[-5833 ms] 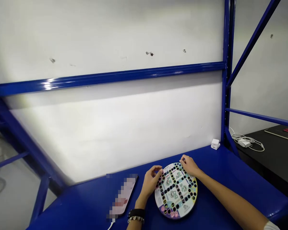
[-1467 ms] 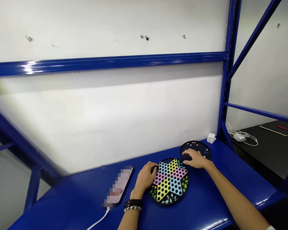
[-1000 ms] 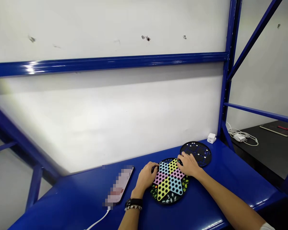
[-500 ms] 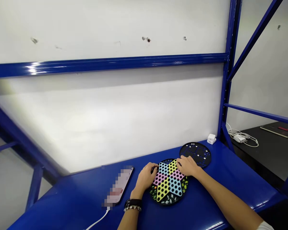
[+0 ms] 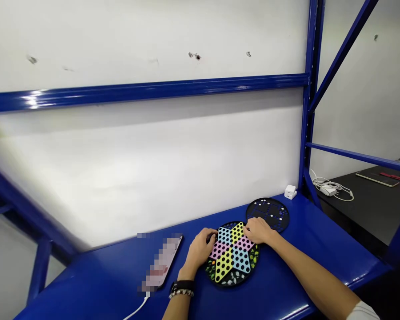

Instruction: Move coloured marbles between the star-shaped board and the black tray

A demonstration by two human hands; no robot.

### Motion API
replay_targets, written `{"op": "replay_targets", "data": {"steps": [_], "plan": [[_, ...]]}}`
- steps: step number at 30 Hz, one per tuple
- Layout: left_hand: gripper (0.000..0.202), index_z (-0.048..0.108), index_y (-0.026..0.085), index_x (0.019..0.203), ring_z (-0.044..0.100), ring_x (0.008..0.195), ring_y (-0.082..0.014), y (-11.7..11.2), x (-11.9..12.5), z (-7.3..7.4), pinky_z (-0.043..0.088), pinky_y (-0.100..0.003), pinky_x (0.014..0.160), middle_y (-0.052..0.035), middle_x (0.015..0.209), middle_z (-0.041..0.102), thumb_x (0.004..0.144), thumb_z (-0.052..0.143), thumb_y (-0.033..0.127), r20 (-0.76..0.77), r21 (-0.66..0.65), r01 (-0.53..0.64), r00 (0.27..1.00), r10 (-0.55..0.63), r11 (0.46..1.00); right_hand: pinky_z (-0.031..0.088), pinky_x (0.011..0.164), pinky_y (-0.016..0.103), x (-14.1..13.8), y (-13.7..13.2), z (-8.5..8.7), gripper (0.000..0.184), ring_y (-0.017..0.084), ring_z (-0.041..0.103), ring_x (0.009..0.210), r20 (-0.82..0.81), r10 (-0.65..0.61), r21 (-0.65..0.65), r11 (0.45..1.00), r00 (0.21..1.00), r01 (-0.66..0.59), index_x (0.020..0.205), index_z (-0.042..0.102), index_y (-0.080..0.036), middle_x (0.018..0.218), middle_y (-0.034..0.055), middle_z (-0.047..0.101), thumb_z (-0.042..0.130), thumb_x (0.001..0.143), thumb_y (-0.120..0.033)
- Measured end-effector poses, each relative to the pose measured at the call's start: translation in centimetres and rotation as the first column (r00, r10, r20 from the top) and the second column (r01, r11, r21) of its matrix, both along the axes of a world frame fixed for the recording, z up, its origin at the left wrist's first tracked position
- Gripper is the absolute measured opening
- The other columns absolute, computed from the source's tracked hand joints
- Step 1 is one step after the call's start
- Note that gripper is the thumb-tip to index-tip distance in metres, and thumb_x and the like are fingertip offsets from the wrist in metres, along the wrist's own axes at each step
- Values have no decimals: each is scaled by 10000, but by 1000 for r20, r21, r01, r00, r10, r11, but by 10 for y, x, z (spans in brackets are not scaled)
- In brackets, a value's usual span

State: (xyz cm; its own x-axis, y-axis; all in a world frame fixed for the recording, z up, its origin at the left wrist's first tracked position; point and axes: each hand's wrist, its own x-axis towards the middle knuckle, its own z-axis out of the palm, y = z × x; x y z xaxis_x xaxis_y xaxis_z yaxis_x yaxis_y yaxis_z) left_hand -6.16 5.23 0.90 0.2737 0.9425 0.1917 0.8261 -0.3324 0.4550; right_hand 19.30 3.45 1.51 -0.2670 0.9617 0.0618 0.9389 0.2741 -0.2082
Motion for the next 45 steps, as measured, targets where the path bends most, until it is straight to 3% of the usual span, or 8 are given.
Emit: {"op": "replay_targets", "data": {"steps": [5,13,26,32,38,42,45], "plan": [[283,665,252,1000,628,973,-196,1,-2,-3,483,-320,870,-26,1054,687,898,411,324,10,-4,-1,1000,1,1000,430,730,296,2,3,-2,486,244,681,830,1,10,-1,1000,1000,-10,848,755,-123,920,176,736,343,961,-354],[294,674,250,1007,629,952,-196,1,-3,-3,491,-323,850,-29,1047,689,892,420,343,18,-2,-5,1000,5,1000,393,674,275,4,4,-9,563,211,675,750,-96,-76,8,997,993,77,724,739,-176,818,119,741,296,993,-397],[301,663,248,1019,626,950,-201,2,-4,-3,482,-327,849,-36,1040,688,893,409,348,17,-29,-2,1000,2,1000,401,705,278,3,3,-6,552,213,669,786,-186,-139,55,987,973,152,819,745,-174,869,120,744,278,1013,-396],[283,664,236,1008,629,945,-200,2,-4,-3,485,-330,860,-40,1045,689,886,421,317,30,-13,19,999,-18,1000,355,637,276,30,18,-5,639,185,615,685,-303,-271,50,953,914,299,719,682,-173,749,92,706,165,1033,-379],[286,664,242,1022,626,974,-203,0,-2,-1,480,-331,868,-38,1068,686,884,419,299,28,-15,4,1000,-3,1000,362,712,294,62,20,-13,404,211,609,849,-191,-365,50,923,911,381,804,656,-186,885,93,672,359,987,-389],[289,669,231,1021,628,957,-207,0,-2,-2,481,-334,856,-42,1049,689,886,423,302,25,-7,17,1000,-17,1000,356,850,341,54,15,-15,254,233,533,1034,-220,-280,158,935,934,318,948,637,-202,1053,81,616,451,954,-375],[284,671,230,1014,627,967,-210,1,-2,-4,481,-333,863,-43,1055,689,885,430,305,39,5,15,999,-15,1000,348,884,358,36,8,-13,230,215,515,1029,-278,-93,163,976,956,143,1002,628,-228,1057,57,594,458,954,-374]]}}
